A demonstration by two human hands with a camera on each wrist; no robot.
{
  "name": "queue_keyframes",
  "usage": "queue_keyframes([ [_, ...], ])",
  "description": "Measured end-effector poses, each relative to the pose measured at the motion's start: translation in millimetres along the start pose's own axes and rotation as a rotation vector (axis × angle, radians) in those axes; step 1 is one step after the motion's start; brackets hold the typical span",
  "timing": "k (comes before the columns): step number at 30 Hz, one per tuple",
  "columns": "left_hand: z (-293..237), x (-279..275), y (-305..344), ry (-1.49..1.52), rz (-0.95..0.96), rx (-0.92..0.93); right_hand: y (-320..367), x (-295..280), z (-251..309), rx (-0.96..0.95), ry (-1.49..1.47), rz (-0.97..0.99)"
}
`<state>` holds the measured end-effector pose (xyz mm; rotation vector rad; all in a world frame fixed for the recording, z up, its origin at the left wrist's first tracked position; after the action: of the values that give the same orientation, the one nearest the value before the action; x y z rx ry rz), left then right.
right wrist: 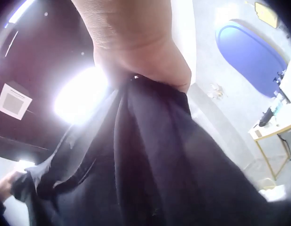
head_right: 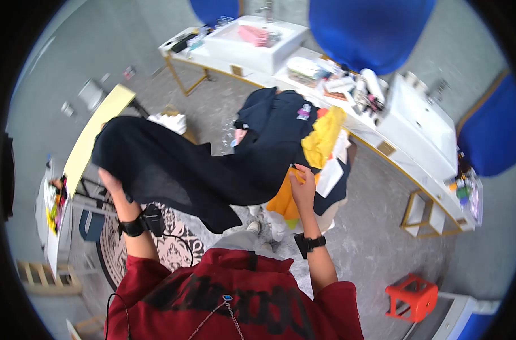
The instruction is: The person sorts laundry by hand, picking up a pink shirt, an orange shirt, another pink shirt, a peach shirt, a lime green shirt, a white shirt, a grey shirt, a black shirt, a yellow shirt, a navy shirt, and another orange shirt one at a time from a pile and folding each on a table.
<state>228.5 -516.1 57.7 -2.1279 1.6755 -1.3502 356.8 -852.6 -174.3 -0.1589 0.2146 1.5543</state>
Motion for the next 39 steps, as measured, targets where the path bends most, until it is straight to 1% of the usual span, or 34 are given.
queue_keyframes([
  [1, -15, -7, 6, -0.033, -0.018, 0.014, 13, 16, 26, 0.021, -0.133, 0.101],
  [3, -21, 35, 11, -0.123, -0.204, -0.023, 55, 55, 90, 0.045, -0.506, 0.514],
  [5, -5, 21, 17, -0.025, -0.096, -0.134, 98, 86, 151, -0.269, -0.452, 0.716],
  [7, -10, 24, 23, -0.132, -0.047, -0.12, 127, 122, 174, -0.385, -0.207, 0.785],
  [8, -20, 27, 24, -0.141, -0.053, -0.074, 130, 151, 160, -0.393, -0.018, 0.842],
  [9, -33, 21, 26, -0.164, -0.087, -0.032, 132, 165, 168, -0.59, -0.005, 0.684],
  [11, -71, -4, 32, -0.192, -0.146, 0.069, 122, 204, 144, -0.513, 0.052, 0.705],
  [12, -94, -18, 37, -0.169, -0.221, 0.122, 120, 214, 154, -0.526, 0.112, 0.689],
  [13, -117, -42, 42, -0.153, -0.209, 0.164, 116, 226, 163, -0.536, 0.169, 0.671],
  [15, -164, -96, 60, -0.192, -0.31, 0.216, 106, 260, 173, -0.536, 0.032, 0.747],
  [17, -211, -141, 82, -0.26, -0.445, 0.277, 98, 299, 180, -0.673, 0.116, 0.715],
  [19, -262, -182, 104, -0.383, -0.489, 0.357, 93, 338, 182, -0.816, 0.414, 0.638],
  [20, -287, -206, 115, -0.458, -0.527, 0.415, 85, 362, 177, -0.796, 0.351, 0.649],
  [21, -305, -225, 127, -0.514, -0.606, 0.387, 76, 389, 174, -0.598, 0.249, 0.762],
  [23, -329, -266, 149, -0.54, -0.664, 0.313, 86, 427, 208, -0.61, 0.127, 0.826],
  [24, -338, -278, 158, -0.602, -0.709, 0.264, 89, 447, 224, -0.654, 0.095, 0.831],
  [25, -347, -296, 168, -0.596, -0.715, 0.23, 95, 467, 241, -0.693, 0.061, 0.837],
  [27, -367, -326, 187, -0.69, -0.777, 0.173, 124, 492, 284, -0.595, -0.003, 0.896],
  [29, -384, -344, 203, -0.82, -0.912, 0.084, 148, 523, 317, -0.631, -0.126, 0.939],
  [30, -396, -358, 215, -1.029, -0.931, -0.006, 157, 545, 325, -0.631, -0.159, 1.056],
  [31, -408, -366, 223, -1.237, -0.945, -0.104, 171, 556, 338, -0.629, -0.162, 1.072],
  [32, -417, -370, 230, -1.453, -0.998, -0.095, 191, 567, 356, -0.732, -0.157, 1.117],
  [33, -424, -365, 229, -1.778, -1.069, -0.11, 211, 580, 368, -0.836, -0.152, 1.16],
  [34, -429, -374, 234, -1.919, -1.062, -0.114, 223, 599, 373, -0.835, -0.205, 1.203],
  [35, -432, -385, 238, -2.058, -1.054, -0.12, 233, 619, 376, -0.85, -0.146, 1.229],
  [36, -432, -393, 239, -2.103, -1.094, -0.211, 247, 634, 381, -0.849, -0.124, 1.294],
  [37, -428, -392, 227, -2.181, -0.96, -0.104, 263, 646, 388, -0.846, -0.105, 1.356],
  [38, -419, -400, 213, -2.08, -0.896, -0.114, 280, 657, 397, -0.842, -0.163, 1.414],
  [39, -403, -396, 191, -1.835, -0.897, -0.104, 293, 671, 403, -0.86, -0.161, 1.439],
])
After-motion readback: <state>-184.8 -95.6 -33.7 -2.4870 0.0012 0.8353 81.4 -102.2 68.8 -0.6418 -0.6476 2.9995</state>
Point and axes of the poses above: each hand's wrist, its own y-axis away from the middle knuckle, its own x-axis out of the palm, z = x × y, the point moved 6 cm from there along -y, towards the middle knuckle, and after that the axes turned 5 degrees about x, right-handed, at the moved point
